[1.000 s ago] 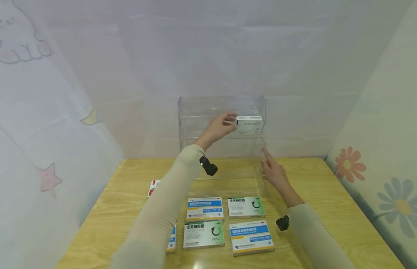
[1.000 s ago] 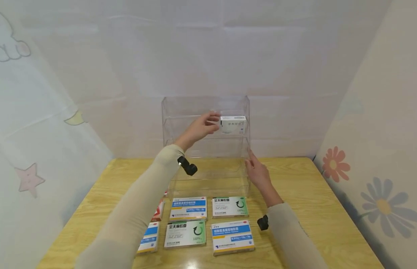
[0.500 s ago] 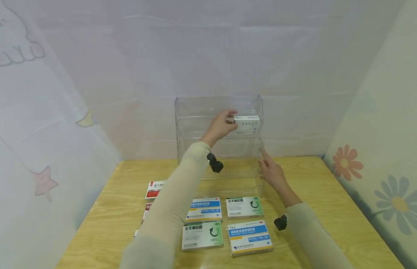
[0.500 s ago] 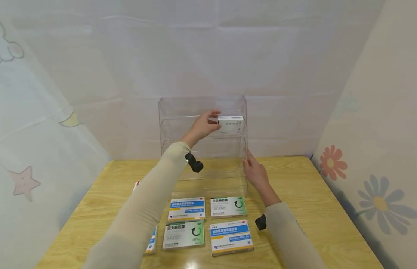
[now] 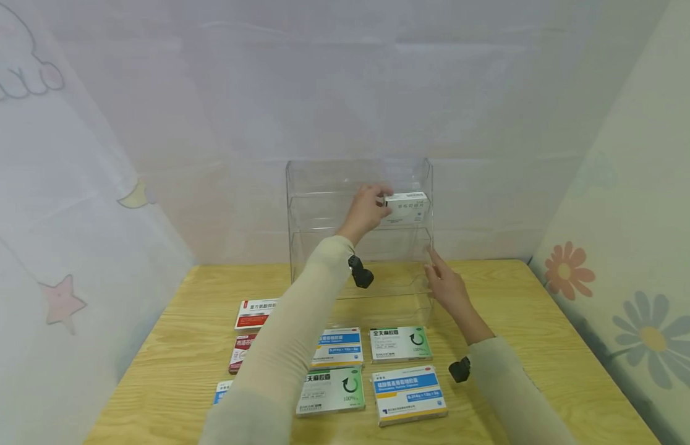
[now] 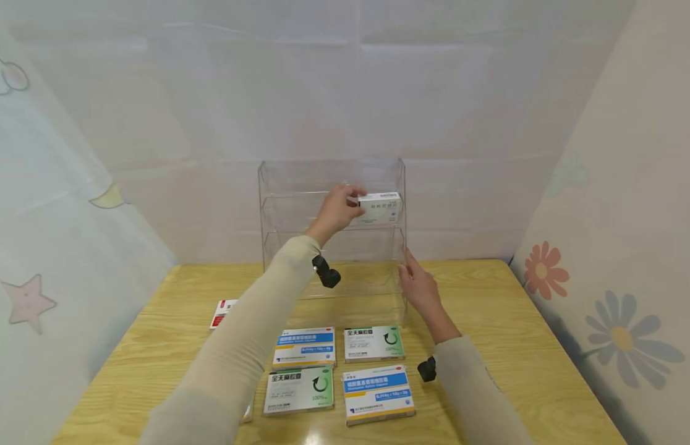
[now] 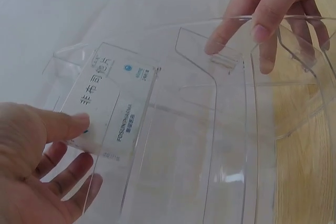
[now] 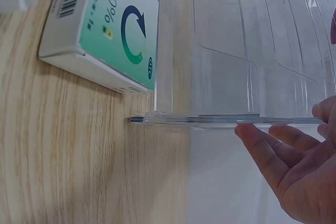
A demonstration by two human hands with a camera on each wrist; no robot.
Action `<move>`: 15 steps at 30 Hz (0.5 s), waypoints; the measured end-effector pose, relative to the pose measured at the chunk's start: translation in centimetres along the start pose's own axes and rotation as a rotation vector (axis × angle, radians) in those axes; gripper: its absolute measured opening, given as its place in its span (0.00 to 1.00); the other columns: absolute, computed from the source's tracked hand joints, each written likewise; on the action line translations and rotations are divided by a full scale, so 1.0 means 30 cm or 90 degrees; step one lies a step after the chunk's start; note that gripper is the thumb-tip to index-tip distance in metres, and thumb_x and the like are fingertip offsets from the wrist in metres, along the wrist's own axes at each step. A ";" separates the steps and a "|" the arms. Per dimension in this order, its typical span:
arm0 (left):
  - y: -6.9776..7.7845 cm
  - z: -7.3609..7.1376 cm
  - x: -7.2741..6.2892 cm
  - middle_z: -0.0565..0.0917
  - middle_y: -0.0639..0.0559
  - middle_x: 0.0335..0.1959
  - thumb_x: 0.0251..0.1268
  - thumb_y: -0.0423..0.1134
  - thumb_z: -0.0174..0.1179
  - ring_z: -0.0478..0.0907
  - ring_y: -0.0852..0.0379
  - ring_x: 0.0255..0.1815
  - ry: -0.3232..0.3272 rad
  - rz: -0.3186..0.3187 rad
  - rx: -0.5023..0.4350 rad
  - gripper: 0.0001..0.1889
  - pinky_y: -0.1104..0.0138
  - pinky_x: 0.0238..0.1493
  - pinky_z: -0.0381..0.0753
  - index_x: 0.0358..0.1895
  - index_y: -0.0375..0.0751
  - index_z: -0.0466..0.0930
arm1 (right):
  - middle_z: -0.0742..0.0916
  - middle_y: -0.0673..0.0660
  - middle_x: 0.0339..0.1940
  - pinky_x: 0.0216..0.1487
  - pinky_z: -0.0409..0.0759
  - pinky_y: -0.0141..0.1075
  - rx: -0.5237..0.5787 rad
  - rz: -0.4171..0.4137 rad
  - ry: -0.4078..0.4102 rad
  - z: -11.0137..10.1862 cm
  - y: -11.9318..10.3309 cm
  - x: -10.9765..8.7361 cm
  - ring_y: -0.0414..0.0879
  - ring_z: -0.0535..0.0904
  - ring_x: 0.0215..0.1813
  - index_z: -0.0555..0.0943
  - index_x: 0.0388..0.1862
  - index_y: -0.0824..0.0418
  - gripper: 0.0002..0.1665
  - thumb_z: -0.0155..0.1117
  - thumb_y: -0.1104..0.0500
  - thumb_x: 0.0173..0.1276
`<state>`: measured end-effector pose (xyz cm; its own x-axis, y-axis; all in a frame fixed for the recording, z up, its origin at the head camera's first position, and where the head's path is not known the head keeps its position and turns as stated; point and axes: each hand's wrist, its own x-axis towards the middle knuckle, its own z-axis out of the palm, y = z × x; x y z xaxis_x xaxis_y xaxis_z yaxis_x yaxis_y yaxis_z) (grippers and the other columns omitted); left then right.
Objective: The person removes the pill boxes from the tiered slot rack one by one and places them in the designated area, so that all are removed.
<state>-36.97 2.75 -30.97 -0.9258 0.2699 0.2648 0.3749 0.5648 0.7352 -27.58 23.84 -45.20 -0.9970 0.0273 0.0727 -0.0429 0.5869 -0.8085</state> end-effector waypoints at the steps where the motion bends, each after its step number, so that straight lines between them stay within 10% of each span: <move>1: 0.003 0.005 0.000 0.73 0.47 0.59 0.69 0.34 0.66 0.78 0.51 0.57 0.009 -0.001 0.004 0.19 0.67 0.51 0.84 0.61 0.45 0.79 | 0.72 0.71 0.73 0.45 0.88 0.47 0.002 0.001 0.000 0.000 -0.001 -0.001 0.63 0.85 0.53 0.49 0.83 0.34 0.34 0.43 0.40 0.83; 15: 0.015 -0.002 -0.006 0.73 0.48 0.56 0.70 0.35 0.65 0.76 0.54 0.55 0.064 0.035 -0.048 0.17 0.67 0.49 0.83 0.61 0.47 0.81 | 0.74 0.70 0.72 0.46 0.88 0.50 -0.003 -0.005 -0.002 0.011 -0.003 0.007 0.64 0.86 0.51 0.51 0.84 0.37 0.34 0.44 0.42 0.83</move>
<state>-36.65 2.90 -30.66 -0.9053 0.2180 0.3645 0.4246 0.4895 0.7617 -27.80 23.54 -45.31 -0.9968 0.0201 0.0777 -0.0509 0.5905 -0.8054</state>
